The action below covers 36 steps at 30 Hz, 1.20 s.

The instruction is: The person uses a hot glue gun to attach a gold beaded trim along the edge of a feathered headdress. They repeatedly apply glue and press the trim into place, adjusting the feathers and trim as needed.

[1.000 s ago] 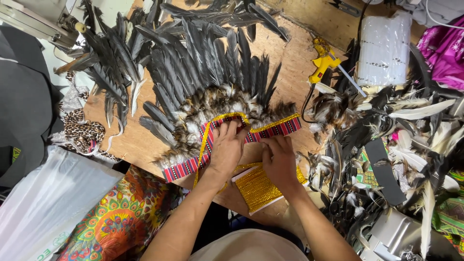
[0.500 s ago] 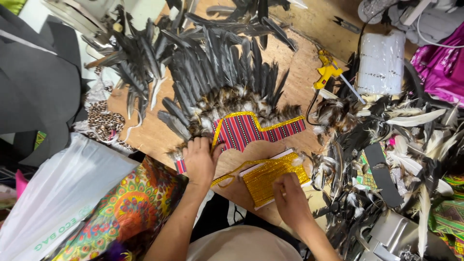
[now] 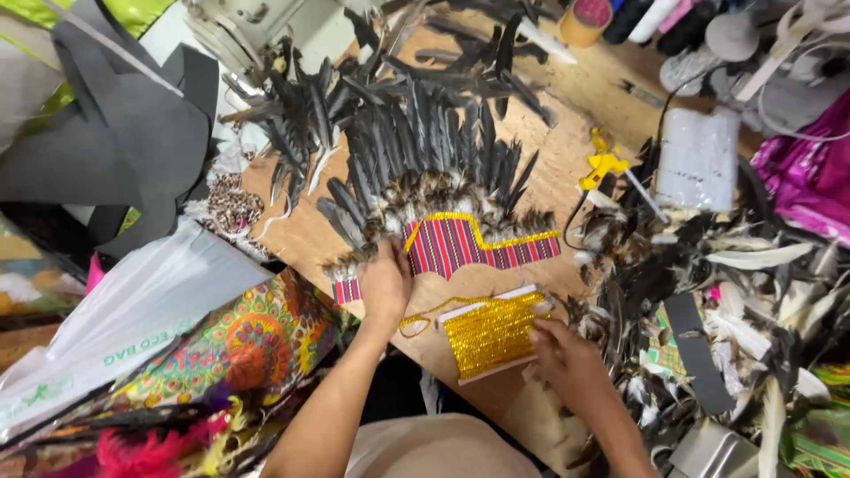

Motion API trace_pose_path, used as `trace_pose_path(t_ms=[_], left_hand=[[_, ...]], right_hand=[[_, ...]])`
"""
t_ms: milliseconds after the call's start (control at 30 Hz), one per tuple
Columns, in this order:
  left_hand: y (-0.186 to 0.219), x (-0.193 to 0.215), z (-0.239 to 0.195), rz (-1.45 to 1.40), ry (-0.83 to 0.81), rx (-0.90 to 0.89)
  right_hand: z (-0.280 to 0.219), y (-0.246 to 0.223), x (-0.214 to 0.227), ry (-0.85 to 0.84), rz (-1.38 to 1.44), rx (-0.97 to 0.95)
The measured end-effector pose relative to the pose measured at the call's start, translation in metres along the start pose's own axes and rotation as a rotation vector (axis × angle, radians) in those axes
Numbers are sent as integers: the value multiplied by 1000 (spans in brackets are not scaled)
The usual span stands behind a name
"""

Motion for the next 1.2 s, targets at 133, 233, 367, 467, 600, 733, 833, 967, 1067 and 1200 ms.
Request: trace_pose_path(t_ms=[133,233,367,467,600,733,833,967,1067,1200], left_hand=[[33,31,5,-112,-113,198],[56,39,4,11,-117,8],[70,31,-5,97,-145,-128],[53,-1,-21,53,-153,-165],[21,-66,-43,24,-168,-230],[42,-34,-40,8,-126,-274],[51,-10,-37,-21,-139,-283],[47,2,-43,-55,-230,-250],[41,4,-51,-136,-231,-248],[33,4,-60,-211,-299,-213]], right_hand=[[29,27,-44,297,-248,615],[66,20,-38,271,-10,535],[169,3,28,632,124,552],[293,26,70,789,106,385],[451,81,73,670,-289,38],[377,3,80,619,-322,-51],[360,-8,89,641,-358,-149],[309,-12,108,844,49,97],[254,-11,111,913,374,347],[159,-79,67,436,997,220]])
Point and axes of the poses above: each hand's wrist, its own z-axis towards the middle knuckle, its own x-axis out of the back of the hand, y = z × x, the point moved 6 cm from there along z, towards the middle knuckle, and after that the axes turned 14 degrees about y, right-handed, at the moved point
